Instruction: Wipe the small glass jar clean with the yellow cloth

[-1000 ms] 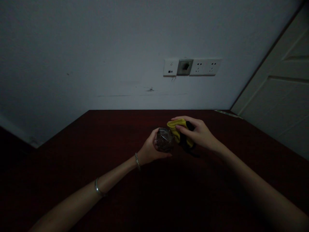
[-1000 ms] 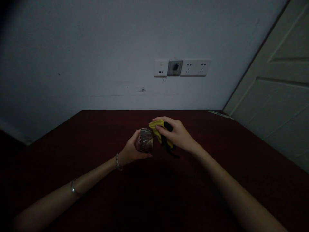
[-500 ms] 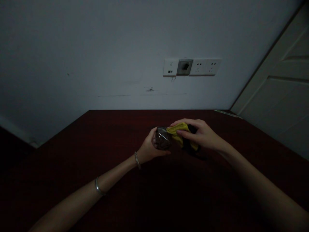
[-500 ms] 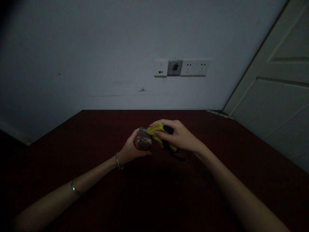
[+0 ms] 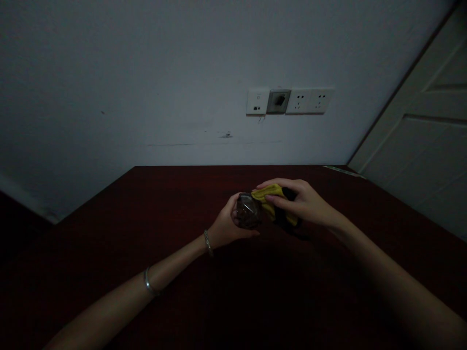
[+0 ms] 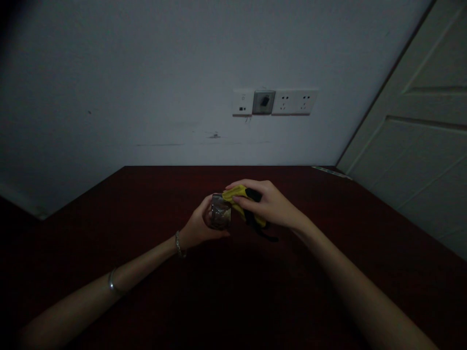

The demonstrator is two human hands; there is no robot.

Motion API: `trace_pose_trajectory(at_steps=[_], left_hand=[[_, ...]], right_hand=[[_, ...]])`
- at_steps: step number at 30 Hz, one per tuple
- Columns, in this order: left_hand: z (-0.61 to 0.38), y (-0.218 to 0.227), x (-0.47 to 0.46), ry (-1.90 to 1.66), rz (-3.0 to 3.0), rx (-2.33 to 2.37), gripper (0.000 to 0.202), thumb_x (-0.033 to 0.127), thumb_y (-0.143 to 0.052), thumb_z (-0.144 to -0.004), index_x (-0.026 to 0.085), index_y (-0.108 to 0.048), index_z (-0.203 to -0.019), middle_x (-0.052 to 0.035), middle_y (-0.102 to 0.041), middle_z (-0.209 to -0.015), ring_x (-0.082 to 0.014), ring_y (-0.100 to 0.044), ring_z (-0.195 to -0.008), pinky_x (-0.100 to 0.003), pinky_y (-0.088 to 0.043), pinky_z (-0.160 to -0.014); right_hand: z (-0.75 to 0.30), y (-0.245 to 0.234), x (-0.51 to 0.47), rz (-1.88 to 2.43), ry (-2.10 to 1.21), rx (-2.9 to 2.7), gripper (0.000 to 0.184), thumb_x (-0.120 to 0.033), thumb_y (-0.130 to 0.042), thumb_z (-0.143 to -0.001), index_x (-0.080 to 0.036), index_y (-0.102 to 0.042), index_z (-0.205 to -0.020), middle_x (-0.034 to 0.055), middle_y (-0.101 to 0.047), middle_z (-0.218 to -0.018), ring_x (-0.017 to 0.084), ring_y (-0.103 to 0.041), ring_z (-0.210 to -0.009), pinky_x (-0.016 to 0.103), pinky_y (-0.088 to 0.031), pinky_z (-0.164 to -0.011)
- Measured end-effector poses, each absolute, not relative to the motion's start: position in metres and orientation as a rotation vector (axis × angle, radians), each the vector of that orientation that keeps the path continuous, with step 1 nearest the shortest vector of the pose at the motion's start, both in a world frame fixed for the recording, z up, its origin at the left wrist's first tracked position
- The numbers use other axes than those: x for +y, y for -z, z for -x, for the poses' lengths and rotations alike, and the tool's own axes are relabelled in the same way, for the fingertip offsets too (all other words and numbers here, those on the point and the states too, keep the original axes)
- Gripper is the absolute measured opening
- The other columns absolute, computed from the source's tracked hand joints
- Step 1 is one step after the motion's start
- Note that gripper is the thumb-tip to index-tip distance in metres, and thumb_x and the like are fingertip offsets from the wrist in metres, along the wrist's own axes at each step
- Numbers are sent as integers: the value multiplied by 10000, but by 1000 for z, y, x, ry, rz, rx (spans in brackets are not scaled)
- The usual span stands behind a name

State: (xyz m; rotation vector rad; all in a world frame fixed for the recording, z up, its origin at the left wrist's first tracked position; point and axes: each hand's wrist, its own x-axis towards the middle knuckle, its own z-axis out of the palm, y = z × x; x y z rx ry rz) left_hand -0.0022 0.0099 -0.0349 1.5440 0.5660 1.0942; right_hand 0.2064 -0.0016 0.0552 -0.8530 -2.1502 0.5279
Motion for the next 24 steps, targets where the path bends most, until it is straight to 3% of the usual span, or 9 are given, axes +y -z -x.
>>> trace_pose_trajectory(at_steps=[6,15,24], left_hand=[[5,36,11,-1087,-1538,621,950,157,-884,-446,189,-378,-1249,-132,-567,-1204,-269,-610,-1068,-447,-521,-929],[2,36,7,-1087,-1514,597,924,161,-881,-459,187,-381,-1236,-124,-595,-1147,-288,-615,-1058,-456,-535,-899],[3,33,10,-1097,-1510,593,949,158,-889,-434,207,-376,-1231,-140,-561,-1224,-291,-610,-1070,-429,-557,-864]], right_hand=[[-207,-63,-8,866,-561,-2180,241,-337,-615,-844,-245,-686,-1055,22,-724,-1016,195,-678,-916,354,-532,-848],[-204,-47,1,939,-593,-1964,271,-328,-595,-856,-218,-669,-1092,47,-713,-1077,213,-671,-971,391,-532,-872],[-202,-48,0,911,-626,-2000,261,-326,-595,-859,-213,-665,-1085,47,-709,-1086,209,-664,-981,384,-524,-876]])
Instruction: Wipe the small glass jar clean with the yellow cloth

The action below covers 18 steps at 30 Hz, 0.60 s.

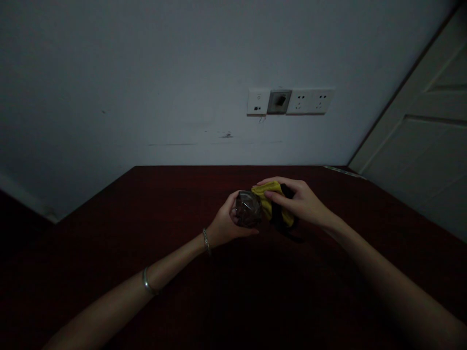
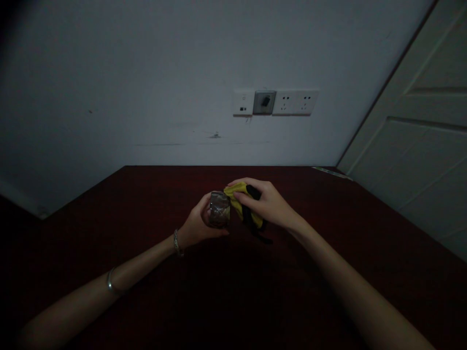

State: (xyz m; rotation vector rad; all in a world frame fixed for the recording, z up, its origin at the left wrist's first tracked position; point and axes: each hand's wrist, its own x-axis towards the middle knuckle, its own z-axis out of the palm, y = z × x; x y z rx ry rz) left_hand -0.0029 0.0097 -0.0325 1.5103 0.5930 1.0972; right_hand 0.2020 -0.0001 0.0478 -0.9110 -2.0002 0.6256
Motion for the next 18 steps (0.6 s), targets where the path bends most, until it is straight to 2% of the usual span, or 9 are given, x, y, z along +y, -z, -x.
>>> trace_pose_trajectory(at_steps=[9,18], left_hand=[[5,31,13,-1163,-1511,643,936,159,-886,-426,196,-375,-1210,-128,-601,-1173,-282,-637,-1027,-449,-551,-869],[6,34,13,-1148,-1516,602,922,173,-882,-458,206,-379,-1230,-137,-578,-1213,-298,-604,-1091,-472,-530,-904]], right_hand=[[-201,-51,-4,913,-620,-2006,240,-323,-606,-850,-203,-676,-1046,50,-713,-1058,209,-663,-950,370,-521,-849],[-207,-54,-1,955,-673,-1944,243,-344,-633,-827,-208,-693,-1019,49,-719,-1029,210,-674,-929,363,-531,-830]])
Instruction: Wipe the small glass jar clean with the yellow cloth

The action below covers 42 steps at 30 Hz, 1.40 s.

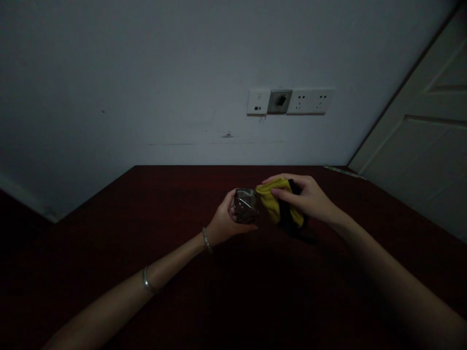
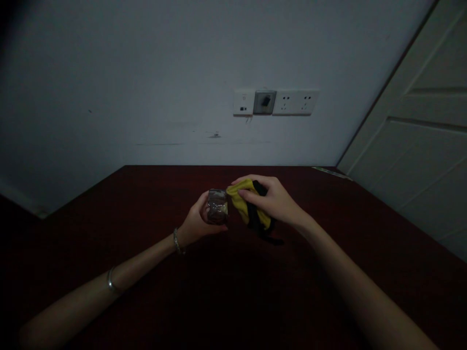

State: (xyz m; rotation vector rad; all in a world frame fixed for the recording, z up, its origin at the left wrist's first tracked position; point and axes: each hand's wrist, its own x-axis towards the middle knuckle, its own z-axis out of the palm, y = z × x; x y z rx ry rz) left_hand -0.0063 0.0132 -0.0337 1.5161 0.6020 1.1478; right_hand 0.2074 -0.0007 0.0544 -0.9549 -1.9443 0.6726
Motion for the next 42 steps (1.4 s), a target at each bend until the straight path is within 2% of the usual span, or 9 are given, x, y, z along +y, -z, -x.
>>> trace_pose_trajectory(at_steps=[4,10,20,26,42], left_hand=[[3,33,10,-1118,-1537,580,935,159,-884,-451,192,-376,-1235,-137,-574,-1207,-297,-595,-1108,-461,-517,-932],[3,33,10,-1121,-1579,565,929,167,-887,-455,192,-389,-1239,-139,-558,-1233,-300,-583,-1128,-475,-490,-976],[6,39,15,-1082,-1536,637,961,159,-882,-439,190,-361,-1245,-146,-555,-1235,-290,-603,-1089,-462,-523,-920],[5,39,10,-1046,-1607,633,971,178,-887,-456,182,-374,-1280,-148,-542,-1251,-304,-573,-1132,-490,-475,-983],[7,44,11,-1086,-1566,632,982,171,-886,-446,190,-356,-1273,-148,-540,-1249,-302,-568,-1141,-517,-455,-1002]], right_hand=[[-204,-47,2,985,-628,-1897,236,-331,-618,-835,-196,-683,-1018,60,-717,-1047,217,-671,-941,389,-522,-850],[-200,-48,-3,959,-601,-1980,228,-280,-611,-835,-199,-673,-1039,47,-718,-1039,203,-668,-931,357,-521,-828],[-207,-59,-6,947,-558,-2141,222,-297,-609,-825,-211,-690,-1014,29,-723,-985,196,-670,-894,348,-507,-833],[-206,-58,-3,991,-534,-2111,235,-274,-594,-829,-212,-684,-1038,31,-718,-1036,198,-664,-948,347,-494,-873],[-210,-78,-16,961,-633,-2285,231,-263,-598,-830,-239,-684,-1044,3,-731,-983,163,-681,-844,293,-524,-779]])
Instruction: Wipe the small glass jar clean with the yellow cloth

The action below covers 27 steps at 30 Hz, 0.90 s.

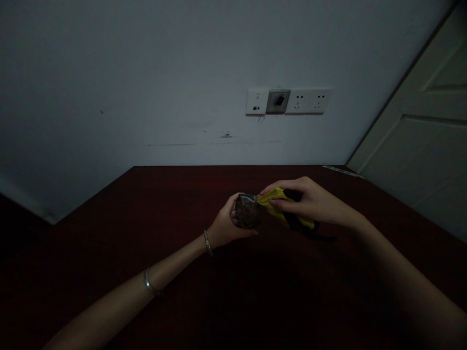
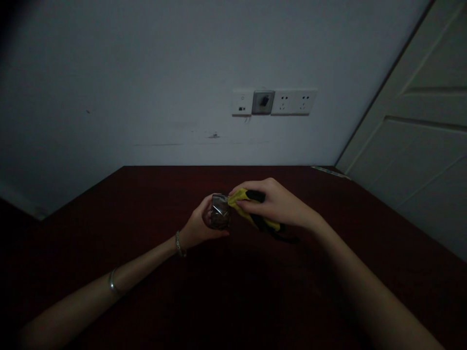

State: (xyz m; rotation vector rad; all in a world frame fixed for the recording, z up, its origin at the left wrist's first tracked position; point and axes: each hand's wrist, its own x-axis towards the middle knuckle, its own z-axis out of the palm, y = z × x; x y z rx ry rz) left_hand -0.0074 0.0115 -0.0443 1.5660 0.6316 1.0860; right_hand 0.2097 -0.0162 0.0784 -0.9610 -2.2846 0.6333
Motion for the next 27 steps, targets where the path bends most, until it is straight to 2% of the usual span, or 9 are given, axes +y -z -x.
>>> trace_pose_trajectory(at_steps=[8,15,19,23,27], left_hand=[[7,40,8,-1075,-1585,631,940,181,-883,-466,173,-372,-1255,-143,-554,-1207,-298,-571,-1123,-491,-472,-984],[8,41,9,-1085,-1593,609,942,189,-888,-464,180,-383,-1259,-130,-568,-1187,-290,-589,-1092,-482,-490,-959],[9,44,9,-1097,-1561,615,955,192,-889,-459,192,-377,-1266,-129,-564,-1206,-291,-583,-1107,-475,-502,-951],[12,47,9,-1110,-1527,644,1001,188,-896,-426,191,-359,-1270,-132,-570,-1194,-304,-588,-1103,-501,-496,-954],[14,48,9,-1113,-1526,656,994,198,-896,-438,189,-355,-1272,-132,-571,-1185,-303,-588,-1097,-509,-492,-952]], right_hand=[[-200,-74,-6,958,-561,-2251,246,-214,-591,-818,-203,-680,-1047,23,-727,-1022,171,-676,-915,302,-509,-830],[-199,-79,-7,920,-576,-2337,231,-269,-598,-833,-220,-683,-1043,6,-731,-983,166,-679,-863,291,-522,-780],[-203,-88,-8,922,-573,-2344,242,-311,-600,-837,-249,-685,-1055,4,-726,-1015,191,-677,-899,320,-524,-805],[-203,-99,-4,999,-408,-2220,225,-342,-571,-862,-247,-693,-1026,14,-728,-985,204,-676,-854,332,-521,-766],[-199,-104,4,1028,-188,-2348,232,-395,-568,-872,-232,-684,-991,40,-714,-958,212,-655,-856,345,-502,-767]])
